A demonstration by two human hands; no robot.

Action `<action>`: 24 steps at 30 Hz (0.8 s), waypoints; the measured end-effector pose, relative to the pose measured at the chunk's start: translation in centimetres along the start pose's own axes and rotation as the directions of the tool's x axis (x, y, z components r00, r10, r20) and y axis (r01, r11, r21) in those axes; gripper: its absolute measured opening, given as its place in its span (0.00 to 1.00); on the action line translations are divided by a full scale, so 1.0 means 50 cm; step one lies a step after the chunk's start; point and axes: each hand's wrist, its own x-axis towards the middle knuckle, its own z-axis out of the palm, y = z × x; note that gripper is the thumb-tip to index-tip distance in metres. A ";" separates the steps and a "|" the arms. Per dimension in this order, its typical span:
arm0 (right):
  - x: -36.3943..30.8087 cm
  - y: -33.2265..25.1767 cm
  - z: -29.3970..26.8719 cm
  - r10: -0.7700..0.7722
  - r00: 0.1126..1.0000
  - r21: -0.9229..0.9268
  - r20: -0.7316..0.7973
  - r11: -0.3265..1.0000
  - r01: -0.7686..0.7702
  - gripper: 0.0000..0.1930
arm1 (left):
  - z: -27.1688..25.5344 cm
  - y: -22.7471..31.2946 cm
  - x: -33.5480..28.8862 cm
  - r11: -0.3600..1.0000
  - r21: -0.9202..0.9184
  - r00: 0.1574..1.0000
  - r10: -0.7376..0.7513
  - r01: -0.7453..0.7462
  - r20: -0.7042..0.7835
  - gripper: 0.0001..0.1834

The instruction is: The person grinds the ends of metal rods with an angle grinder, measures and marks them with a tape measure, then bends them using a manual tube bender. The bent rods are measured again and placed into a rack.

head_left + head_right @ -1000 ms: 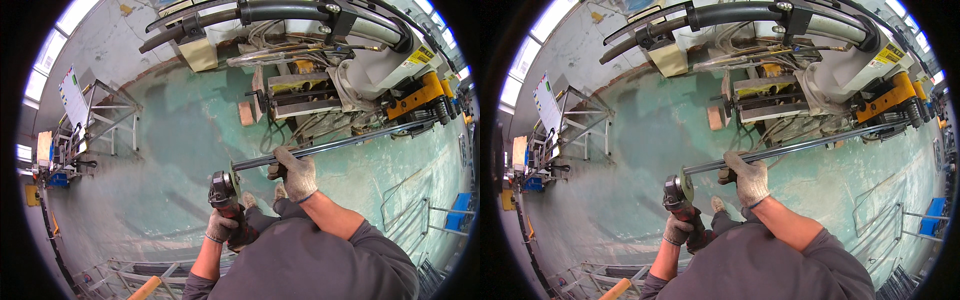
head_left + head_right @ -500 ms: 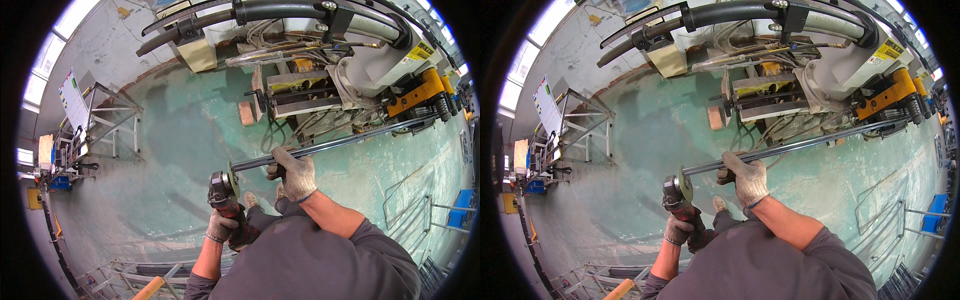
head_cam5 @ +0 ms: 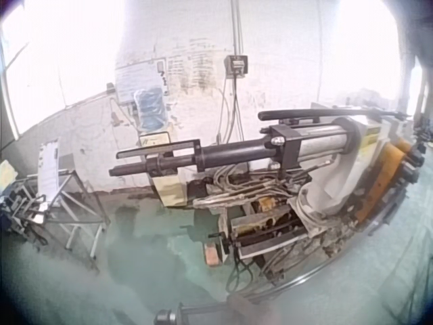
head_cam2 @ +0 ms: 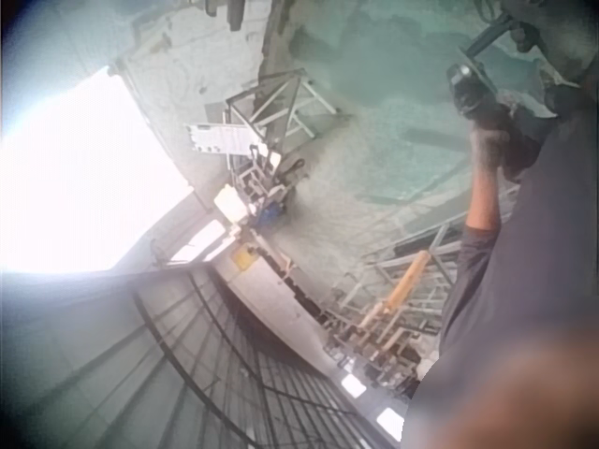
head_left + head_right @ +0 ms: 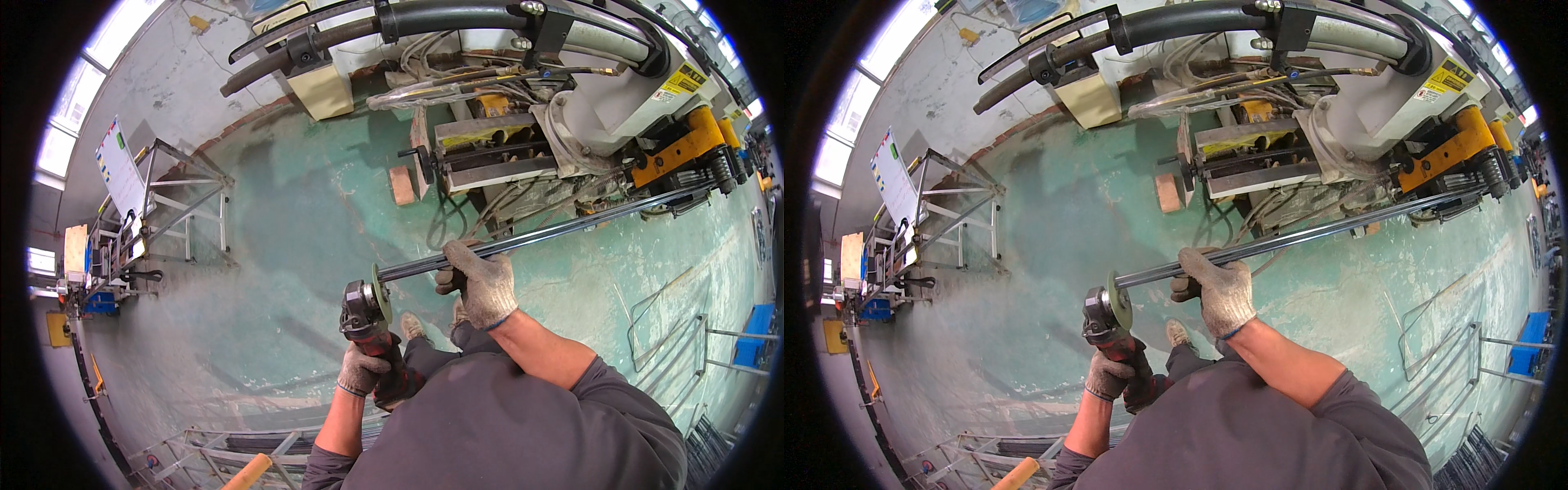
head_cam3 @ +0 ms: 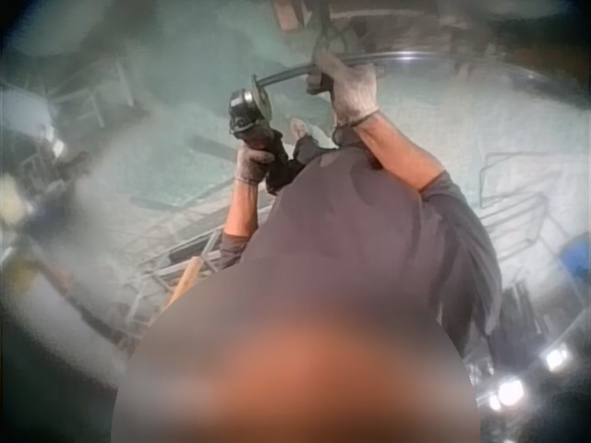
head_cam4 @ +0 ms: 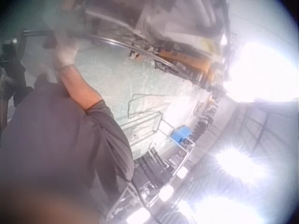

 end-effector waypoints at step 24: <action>0.003 -0.003 0.002 0.012 1.000 0.001 -0.004 1.000 -0.012 0.14 | -0.016 -0.007 0.005 0.998 0.063 0.999 0.015 -0.013 -0.030 0.37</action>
